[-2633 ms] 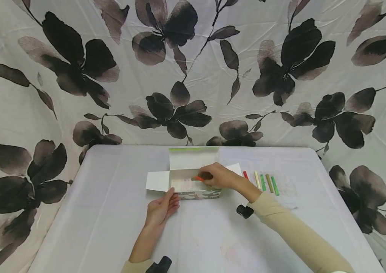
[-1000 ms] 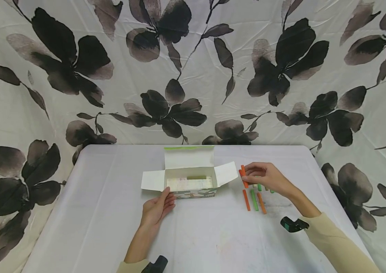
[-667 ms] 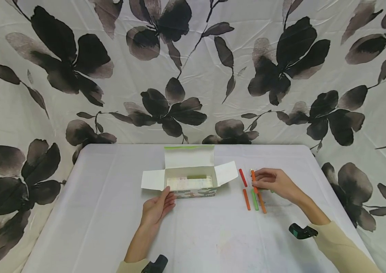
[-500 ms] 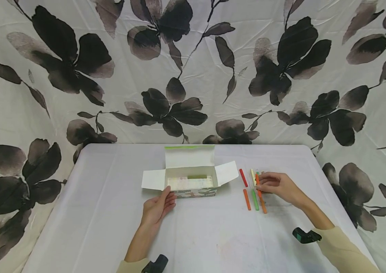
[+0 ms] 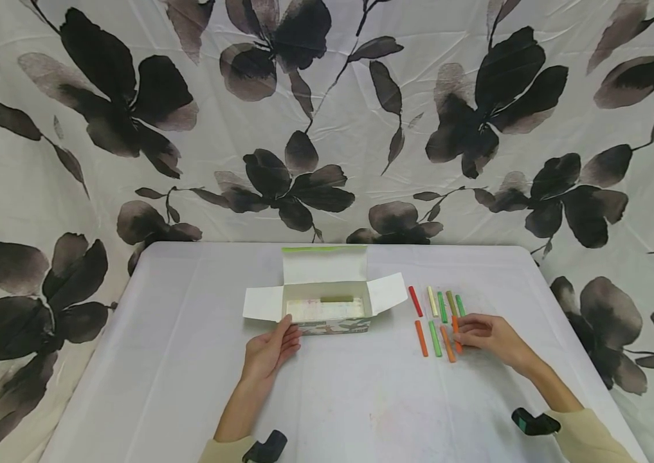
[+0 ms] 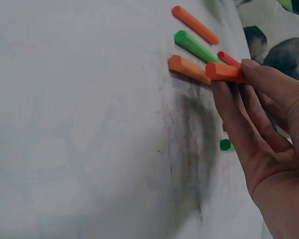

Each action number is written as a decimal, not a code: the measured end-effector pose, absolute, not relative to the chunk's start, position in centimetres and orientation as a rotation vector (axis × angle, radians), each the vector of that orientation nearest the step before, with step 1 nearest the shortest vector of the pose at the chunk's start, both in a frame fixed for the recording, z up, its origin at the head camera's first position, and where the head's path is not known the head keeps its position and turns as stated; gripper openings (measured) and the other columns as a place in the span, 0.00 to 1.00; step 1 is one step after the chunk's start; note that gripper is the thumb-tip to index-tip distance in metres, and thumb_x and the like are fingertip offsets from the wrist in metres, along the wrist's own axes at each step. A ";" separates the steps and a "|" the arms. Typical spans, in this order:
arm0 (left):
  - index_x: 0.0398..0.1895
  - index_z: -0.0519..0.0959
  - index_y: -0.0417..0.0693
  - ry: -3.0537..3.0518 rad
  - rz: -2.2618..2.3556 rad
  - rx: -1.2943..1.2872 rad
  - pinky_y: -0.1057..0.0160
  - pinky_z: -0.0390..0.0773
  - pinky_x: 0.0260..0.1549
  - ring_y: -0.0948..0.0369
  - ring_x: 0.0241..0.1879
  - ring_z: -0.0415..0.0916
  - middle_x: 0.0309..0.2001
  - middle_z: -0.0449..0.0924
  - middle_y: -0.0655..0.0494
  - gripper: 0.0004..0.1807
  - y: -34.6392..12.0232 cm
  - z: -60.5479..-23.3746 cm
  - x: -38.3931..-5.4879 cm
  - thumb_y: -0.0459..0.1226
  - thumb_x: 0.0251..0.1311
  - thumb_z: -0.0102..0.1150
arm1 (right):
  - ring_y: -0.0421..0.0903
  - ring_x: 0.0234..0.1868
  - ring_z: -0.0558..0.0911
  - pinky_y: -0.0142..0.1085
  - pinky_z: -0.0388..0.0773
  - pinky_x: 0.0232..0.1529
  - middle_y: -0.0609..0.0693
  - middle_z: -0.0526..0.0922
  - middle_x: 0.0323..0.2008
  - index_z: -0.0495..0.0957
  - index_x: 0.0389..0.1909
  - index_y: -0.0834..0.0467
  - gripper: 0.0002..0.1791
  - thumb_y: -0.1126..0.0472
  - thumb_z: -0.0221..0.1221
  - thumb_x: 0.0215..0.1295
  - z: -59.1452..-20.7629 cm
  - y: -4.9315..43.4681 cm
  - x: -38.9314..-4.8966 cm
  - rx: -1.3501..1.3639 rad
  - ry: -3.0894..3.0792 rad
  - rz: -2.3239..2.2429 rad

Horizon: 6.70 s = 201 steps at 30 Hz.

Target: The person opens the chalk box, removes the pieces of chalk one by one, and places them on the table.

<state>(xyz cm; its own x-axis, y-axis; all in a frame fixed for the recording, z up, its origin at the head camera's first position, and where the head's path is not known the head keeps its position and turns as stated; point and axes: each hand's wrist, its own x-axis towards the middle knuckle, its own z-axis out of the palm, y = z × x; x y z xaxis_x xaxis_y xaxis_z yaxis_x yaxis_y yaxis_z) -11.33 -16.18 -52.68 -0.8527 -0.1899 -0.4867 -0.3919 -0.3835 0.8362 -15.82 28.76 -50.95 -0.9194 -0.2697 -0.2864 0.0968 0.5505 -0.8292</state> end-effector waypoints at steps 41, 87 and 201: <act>0.50 0.80 0.28 1.662 2.380 -0.785 0.69 0.86 0.41 0.62 0.38 0.86 0.36 0.87 0.52 0.28 -16.2 -52.9 -11.3 0.49 0.67 0.68 | 0.46 0.35 0.83 0.30 0.81 0.33 0.51 0.87 0.35 0.84 0.44 0.66 0.10 0.62 0.66 0.70 -47.4 25.4 -18.7 -0.442 2.879 -1.101; 0.49 0.80 0.28 1.650 2.378 -0.782 0.69 0.86 0.40 0.61 0.37 0.86 0.36 0.87 0.50 0.27 -16.3 -52.6 -11.3 0.48 0.68 0.68 | 0.49 0.42 0.86 0.39 0.86 0.46 0.54 0.88 0.40 0.83 0.48 0.68 0.11 0.66 0.66 0.69 -45.5 10.5 -22.9 -0.863 2.584 -1.350; 0.50 0.80 0.27 1.686 2.362 -0.789 0.67 0.86 0.42 0.60 0.38 0.85 0.37 0.87 0.49 0.28 -16.3 -52.7 -11.3 0.48 0.68 0.67 | 0.48 0.45 0.87 0.36 0.86 0.46 0.56 0.88 0.44 0.82 0.53 0.63 0.19 0.60 0.71 0.65 -44.5 14.1 -22.6 -0.478 2.362 -1.443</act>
<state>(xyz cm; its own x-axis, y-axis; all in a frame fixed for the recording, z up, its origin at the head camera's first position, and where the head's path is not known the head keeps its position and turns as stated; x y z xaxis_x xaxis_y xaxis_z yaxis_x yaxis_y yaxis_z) -11.28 -16.25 -52.75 -0.8538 -0.1877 -0.4857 -0.3983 -0.3653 0.8414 -22.63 14.06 -44.46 -0.8890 -0.4459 -0.1042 -0.1108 0.4302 -0.8959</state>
